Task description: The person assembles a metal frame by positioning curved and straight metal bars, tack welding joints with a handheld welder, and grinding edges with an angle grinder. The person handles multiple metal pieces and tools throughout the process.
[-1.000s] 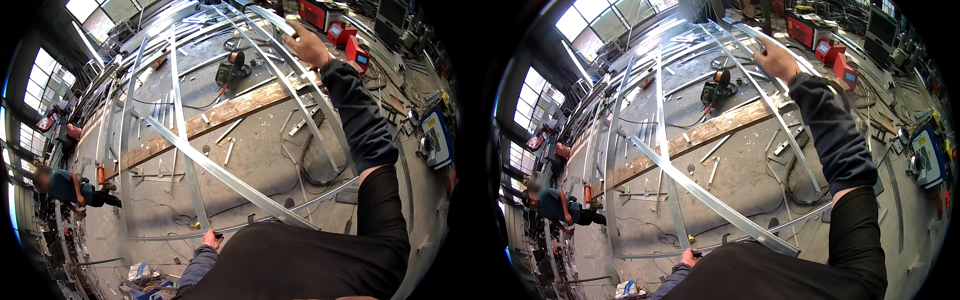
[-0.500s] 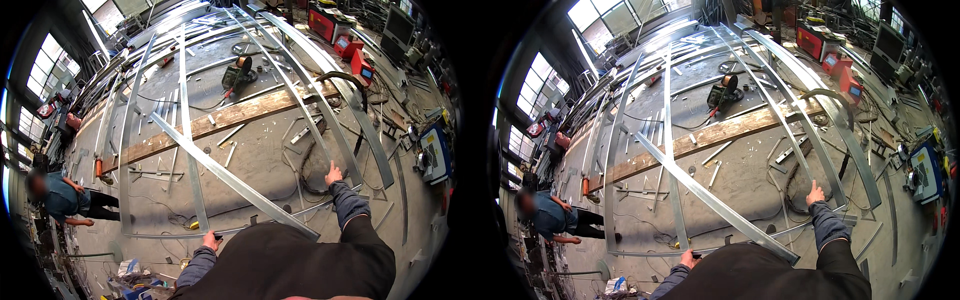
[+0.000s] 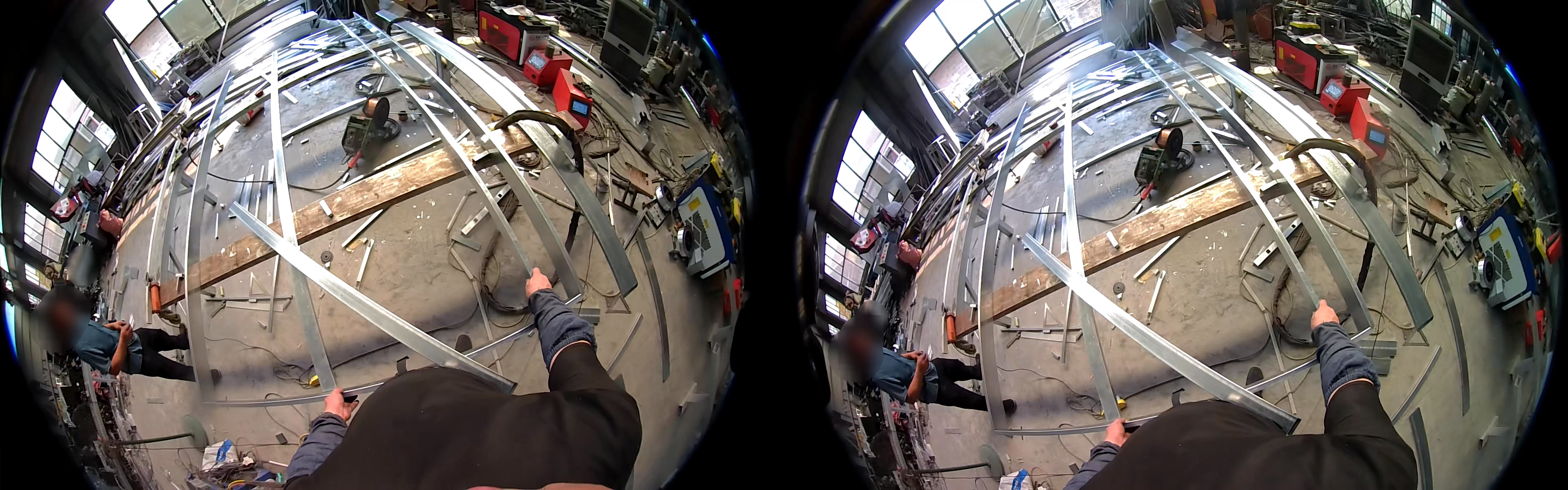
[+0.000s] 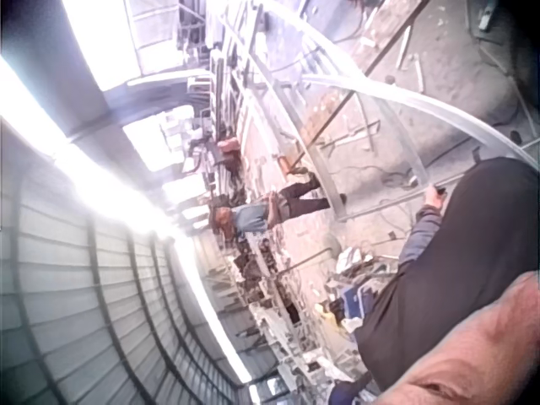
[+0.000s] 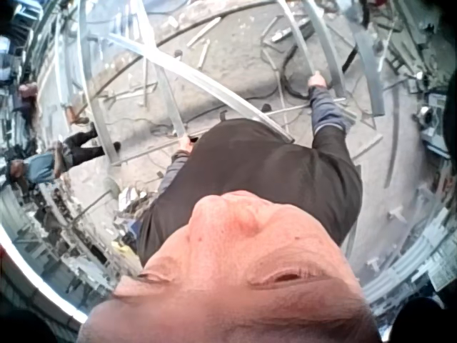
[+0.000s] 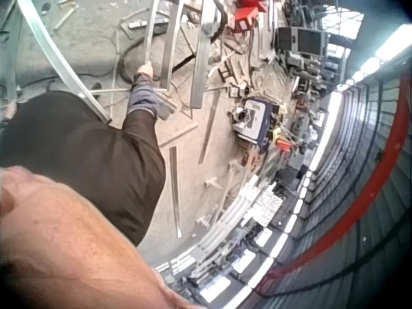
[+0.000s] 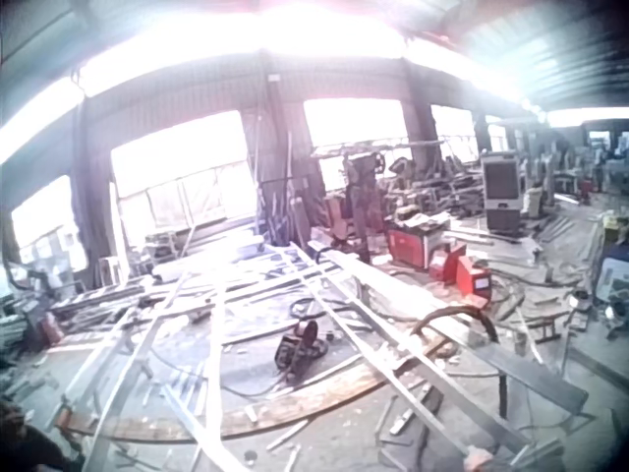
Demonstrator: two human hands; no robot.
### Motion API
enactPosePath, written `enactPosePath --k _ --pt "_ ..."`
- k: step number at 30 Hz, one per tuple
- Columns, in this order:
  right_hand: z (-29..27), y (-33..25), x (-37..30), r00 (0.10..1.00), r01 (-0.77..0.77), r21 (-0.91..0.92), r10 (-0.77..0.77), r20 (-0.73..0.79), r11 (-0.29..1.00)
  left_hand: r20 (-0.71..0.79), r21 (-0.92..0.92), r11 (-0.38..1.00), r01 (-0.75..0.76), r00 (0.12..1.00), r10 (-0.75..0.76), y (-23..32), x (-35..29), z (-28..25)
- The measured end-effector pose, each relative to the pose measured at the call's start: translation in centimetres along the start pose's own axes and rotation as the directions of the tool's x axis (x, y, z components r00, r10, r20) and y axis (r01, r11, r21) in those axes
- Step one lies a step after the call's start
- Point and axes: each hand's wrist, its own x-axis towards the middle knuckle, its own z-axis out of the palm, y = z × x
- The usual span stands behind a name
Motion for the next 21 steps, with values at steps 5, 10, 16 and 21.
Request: enactPosePath --k 5,10,16,21 --pt "0.6 0.3 1.1 0.998 -0.011 -0.035 0.013 0.063 0.999 -0.012 0.029 1.000 -0.008 1.000 0.009 0.1 -0.6 0.4" --pt "1.9 1.7 1.8 1.000 0.018 -0.050 -0.018 0.006 0.999 0.038 0.463 0.873 0.150 0.981 -0.189 2.7 -4.8 -1.3" --pt "1.9 3.0 2.7 0.995 0.097 -0.067 -0.098 -0.009 0.993 -0.022 0.514 0.774 -0.371 0.896 0.444 24.3 -8.8 -11.4" --pt "3.1 2.6 2.8 0.990 0.136 -0.033 -0.135 0.027 0.990 -0.272 0.601 0.711 -0.365 0.743 0.612 37.5 -15.6 -16.7"
